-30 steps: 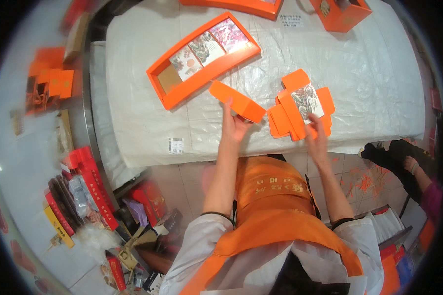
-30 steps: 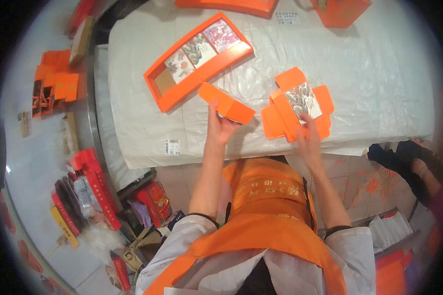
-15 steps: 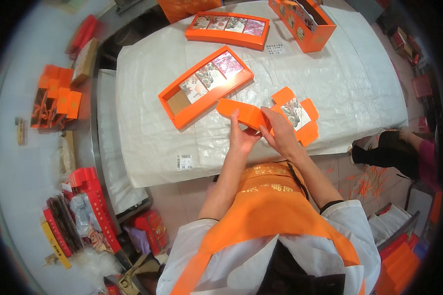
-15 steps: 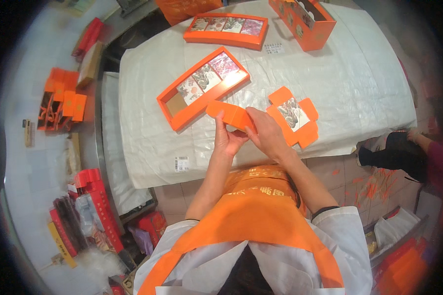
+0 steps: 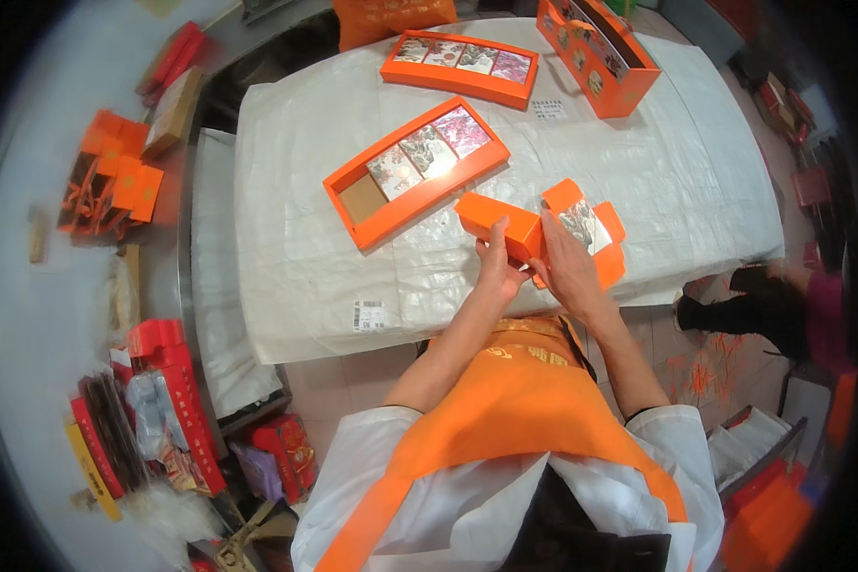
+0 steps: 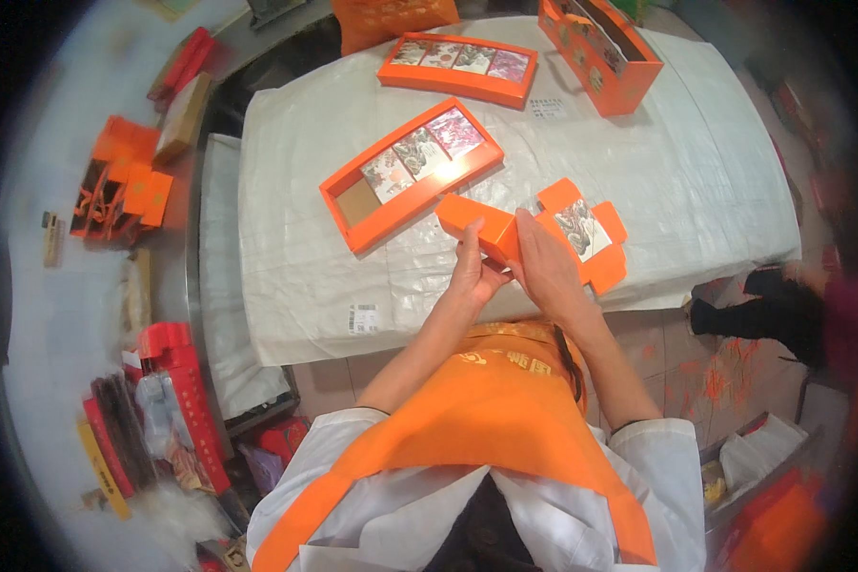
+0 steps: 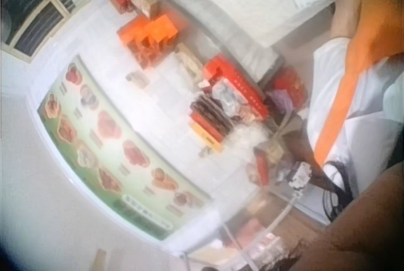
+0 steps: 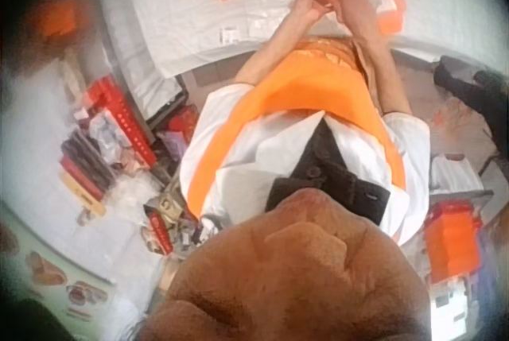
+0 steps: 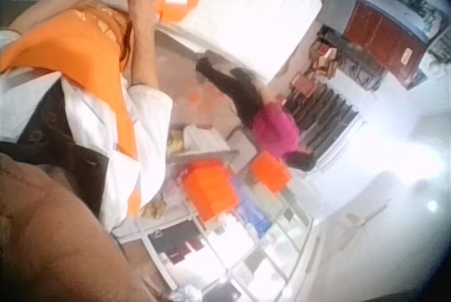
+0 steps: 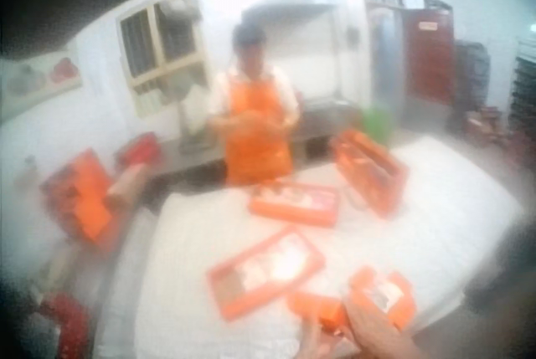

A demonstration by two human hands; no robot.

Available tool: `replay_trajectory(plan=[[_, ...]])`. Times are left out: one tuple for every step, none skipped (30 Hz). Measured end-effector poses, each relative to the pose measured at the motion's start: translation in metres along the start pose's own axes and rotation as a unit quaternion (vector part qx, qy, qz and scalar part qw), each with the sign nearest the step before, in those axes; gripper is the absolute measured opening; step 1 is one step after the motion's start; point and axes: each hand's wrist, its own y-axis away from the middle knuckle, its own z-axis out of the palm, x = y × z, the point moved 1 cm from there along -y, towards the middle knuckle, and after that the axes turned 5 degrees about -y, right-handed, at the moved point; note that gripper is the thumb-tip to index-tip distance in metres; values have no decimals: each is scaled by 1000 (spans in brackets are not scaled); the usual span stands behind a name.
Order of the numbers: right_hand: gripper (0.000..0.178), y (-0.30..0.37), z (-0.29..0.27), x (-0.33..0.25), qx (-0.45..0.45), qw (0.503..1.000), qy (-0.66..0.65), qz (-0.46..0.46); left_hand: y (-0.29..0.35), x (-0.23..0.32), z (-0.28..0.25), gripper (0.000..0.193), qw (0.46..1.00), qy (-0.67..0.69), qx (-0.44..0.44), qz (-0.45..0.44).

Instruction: The person assembles orange cardboard boxes by folding flaps and tucking them into slots. They handle multiple flat-packed box components, fold them into shape, and place finished boxes on the table. The person also briefly walks to a shelf to retrieve items before returning to the assembly task.

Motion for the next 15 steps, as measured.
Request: replay_trajectory(plan=[[69,0,0,0,-1,1000,3,-2,1,-1,1,63,1000,-10,-1,-1],[70,1,0,-1,5,1000,6,2,2,-2,2,63,1000,-14,1,5],[69,2,1,-3,1,999,-11,30,2,-3,4,62,1000,-20,2,9],[68,4,2,-5,5,998,-28,63,2,-3,4,62,999,-27,8,20],[67,5,3,-6,2,994,-48,95,3,-4,5,61,999,-39,1,26],[67,6,3,-8,22,995,-46,89,3,-3,5,60,998,-52,1,39],[66,7,1,-8,32,995,-47,82,4,-2,5,59,997,-65,1,52],[65,8,-1,-8,33,995,-50,83,4,0,5,69,997,-64,-15,40],[64,10,-5,-6,5,984,-127,122,6,3,3,80,997,-65,-28,28],[63,13,-11,-3,-29,963,-205,170,7,7,2,92,997,-66,-41,15],[62,16,-18,0,-66,933,-279,215,8,10,1,93,993,-89,-68,27],[62,19,-25,3,-82,901,-348,245,9,14,2,95,988,-111,-96,40],[62,23,-30,6,-99,862,-413,275,10,15,3,97,983,-133,-114,47],[61,26,-34,8,-104,819,-484,291,11,17,5,98,974,-170,-99,110],[63,28,-36,8,-115,813,-502,273,13,16,8,99,961,-206,-77,169]])
